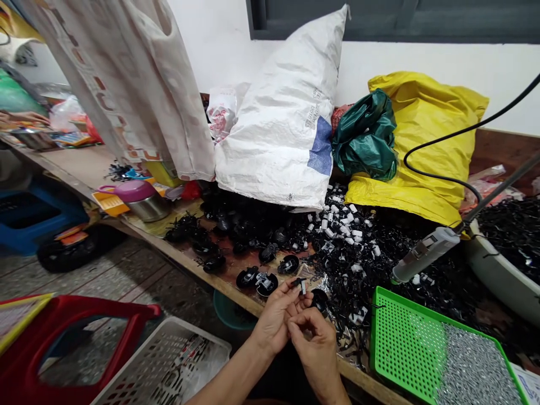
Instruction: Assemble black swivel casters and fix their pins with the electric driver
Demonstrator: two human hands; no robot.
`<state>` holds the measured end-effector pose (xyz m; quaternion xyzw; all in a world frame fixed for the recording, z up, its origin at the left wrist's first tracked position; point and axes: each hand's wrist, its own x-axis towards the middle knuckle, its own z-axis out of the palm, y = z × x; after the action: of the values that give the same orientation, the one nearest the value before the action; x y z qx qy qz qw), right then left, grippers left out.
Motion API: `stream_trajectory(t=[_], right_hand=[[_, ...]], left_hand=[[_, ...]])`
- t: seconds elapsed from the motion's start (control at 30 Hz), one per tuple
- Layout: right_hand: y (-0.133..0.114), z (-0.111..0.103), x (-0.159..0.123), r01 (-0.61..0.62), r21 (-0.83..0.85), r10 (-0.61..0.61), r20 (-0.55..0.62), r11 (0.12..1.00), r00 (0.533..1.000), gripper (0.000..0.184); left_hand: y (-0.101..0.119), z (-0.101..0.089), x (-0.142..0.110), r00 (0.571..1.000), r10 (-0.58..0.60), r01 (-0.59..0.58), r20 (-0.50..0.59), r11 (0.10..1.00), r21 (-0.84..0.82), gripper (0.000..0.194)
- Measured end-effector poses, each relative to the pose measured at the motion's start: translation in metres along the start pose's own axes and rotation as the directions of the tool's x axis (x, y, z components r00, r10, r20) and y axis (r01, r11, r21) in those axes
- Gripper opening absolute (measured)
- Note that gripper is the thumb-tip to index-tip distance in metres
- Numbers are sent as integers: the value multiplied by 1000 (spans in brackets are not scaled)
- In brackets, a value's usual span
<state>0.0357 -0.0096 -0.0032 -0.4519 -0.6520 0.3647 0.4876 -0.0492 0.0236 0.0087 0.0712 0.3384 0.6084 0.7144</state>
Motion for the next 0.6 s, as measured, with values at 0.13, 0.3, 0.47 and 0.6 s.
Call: stream_trajectory(t=[0.13,0.3,0.47,0.6], right_hand=[[5,-6,-1,185,-184,-184,24,965,983,11],[-1,-19,1,288,-301,-257,138,909,956,14],[-10,-39,11,284,-372,-301,13,884,953,10],[-5,-43,14,351,-464,-374,45,814,926,12]], left_hand=[[0,1,-3,1000,24,-24,10,1000,14,32],[-1,-1,-8,994,78,-88,79,986,140,28],[-2,-8,-12,968,210,-245,138,910,334,21],[-2,-8,-17,965,212,-258,154,878,403,15]])
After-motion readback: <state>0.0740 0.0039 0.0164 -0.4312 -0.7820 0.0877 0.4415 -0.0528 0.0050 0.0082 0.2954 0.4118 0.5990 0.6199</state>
